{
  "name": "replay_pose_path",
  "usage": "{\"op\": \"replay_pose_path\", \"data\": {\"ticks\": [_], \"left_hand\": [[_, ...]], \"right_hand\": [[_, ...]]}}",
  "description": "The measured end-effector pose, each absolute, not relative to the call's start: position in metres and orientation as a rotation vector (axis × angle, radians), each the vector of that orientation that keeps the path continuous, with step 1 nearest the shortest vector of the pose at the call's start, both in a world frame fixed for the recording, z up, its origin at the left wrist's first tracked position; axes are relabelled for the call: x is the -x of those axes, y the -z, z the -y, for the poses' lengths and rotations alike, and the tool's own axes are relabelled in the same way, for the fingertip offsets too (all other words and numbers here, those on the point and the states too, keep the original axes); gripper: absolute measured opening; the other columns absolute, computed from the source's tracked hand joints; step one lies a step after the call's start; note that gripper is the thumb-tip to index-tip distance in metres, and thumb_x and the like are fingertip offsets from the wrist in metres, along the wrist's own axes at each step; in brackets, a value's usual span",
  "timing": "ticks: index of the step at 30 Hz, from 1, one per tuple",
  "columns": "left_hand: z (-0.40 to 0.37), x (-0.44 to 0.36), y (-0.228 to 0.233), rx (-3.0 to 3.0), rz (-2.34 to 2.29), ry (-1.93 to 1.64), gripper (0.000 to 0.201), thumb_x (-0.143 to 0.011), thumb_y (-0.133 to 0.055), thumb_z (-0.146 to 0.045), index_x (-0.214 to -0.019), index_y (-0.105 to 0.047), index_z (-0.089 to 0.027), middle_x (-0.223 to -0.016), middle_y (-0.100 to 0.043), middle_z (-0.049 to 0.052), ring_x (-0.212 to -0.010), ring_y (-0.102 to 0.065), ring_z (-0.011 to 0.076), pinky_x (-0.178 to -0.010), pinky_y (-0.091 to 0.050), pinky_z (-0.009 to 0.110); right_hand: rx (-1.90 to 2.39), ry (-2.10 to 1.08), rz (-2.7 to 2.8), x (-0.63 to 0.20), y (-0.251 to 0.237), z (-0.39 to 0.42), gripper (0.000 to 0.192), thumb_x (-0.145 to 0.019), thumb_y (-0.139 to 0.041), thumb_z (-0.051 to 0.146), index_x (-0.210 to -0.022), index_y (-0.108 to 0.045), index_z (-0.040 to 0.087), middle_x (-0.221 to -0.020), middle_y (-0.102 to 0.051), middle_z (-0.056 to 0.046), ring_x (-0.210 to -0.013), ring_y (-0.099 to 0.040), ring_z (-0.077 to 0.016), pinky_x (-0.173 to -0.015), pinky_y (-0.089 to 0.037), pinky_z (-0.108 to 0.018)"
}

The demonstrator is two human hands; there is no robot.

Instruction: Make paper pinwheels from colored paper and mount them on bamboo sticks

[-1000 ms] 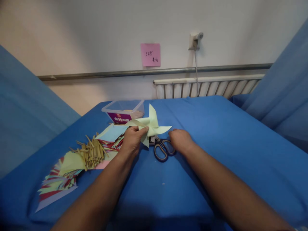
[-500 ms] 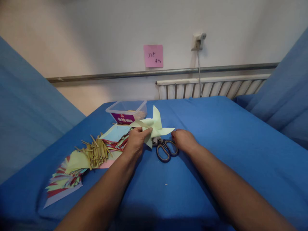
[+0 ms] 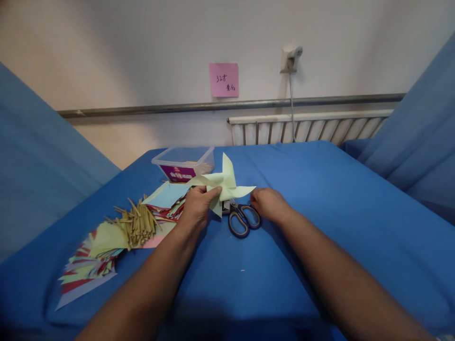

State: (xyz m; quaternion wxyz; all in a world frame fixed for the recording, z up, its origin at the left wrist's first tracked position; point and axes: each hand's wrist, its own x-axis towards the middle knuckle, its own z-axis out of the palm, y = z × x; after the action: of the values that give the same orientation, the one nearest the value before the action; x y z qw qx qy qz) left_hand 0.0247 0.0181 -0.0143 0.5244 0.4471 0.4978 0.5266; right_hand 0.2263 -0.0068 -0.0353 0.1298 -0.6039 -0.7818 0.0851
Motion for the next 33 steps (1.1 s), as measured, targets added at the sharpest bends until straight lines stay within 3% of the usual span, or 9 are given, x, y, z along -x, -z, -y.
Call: {"op": "replay_pose_path", "data": {"ticks": [5,12,33], "left_hand": [[-0.019,-0.025,0.014,-1.088,-1.183,-1.270,0.033,-0.052,-0.080,-0.033,-0.072,-0.071,-0.009,-0.069,-0.070,0.008,-0.055,-0.062,0.0171,-0.050,-0.047,0.026],[-0.017,-0.025,0.014,-1.079,-1.175,-1.256,0.033,-0.052,-0.080,-0.033,-0.073,-0.071,-0.009,-0.068,-0.070,0.007,-0.054,-0.062,0.0171,-0.050,-0.046,0.026],[-0.016,-0.025,0.013,-1.079,-1.172,-1.267,0.032,-0.053,-0.080,-0.033,-0.073,-0.070,-0.010,-0.066,-0.070,0.006,-0.051,-0.060,0.0152,-0.048,-0.046,0.025]], "right_hand": [[1.751,-0.222,2.323,-0.218,0.033,0.009,0.021,-0.086,-0.053,0.027,-0.078,-0.071,0.019,-0.083,-0.072,-0.009,-0.073,-0.062,-0.0206,-0.062,-0.037,-0.029],[1.844,-0.082,2.456,-0.213,0.031,0.011,0.027,-0.089,-0.046,0.023,-0.092,-0.072,0.017,-0.097,-0.073,-0.011,-0.083,-0.066,-0.0221,-0.067,-0.043,-0.028],[1.838,-0.057,2.365,-0.213,0.040,0.011,0.024,-0.087,-0.047,0.020,-0.082,-0.070,0.018,-0.088,-0.073,-0.011,-0.074,-0.066,-0.0213,-0.062,-0.040,-0.029]]}}
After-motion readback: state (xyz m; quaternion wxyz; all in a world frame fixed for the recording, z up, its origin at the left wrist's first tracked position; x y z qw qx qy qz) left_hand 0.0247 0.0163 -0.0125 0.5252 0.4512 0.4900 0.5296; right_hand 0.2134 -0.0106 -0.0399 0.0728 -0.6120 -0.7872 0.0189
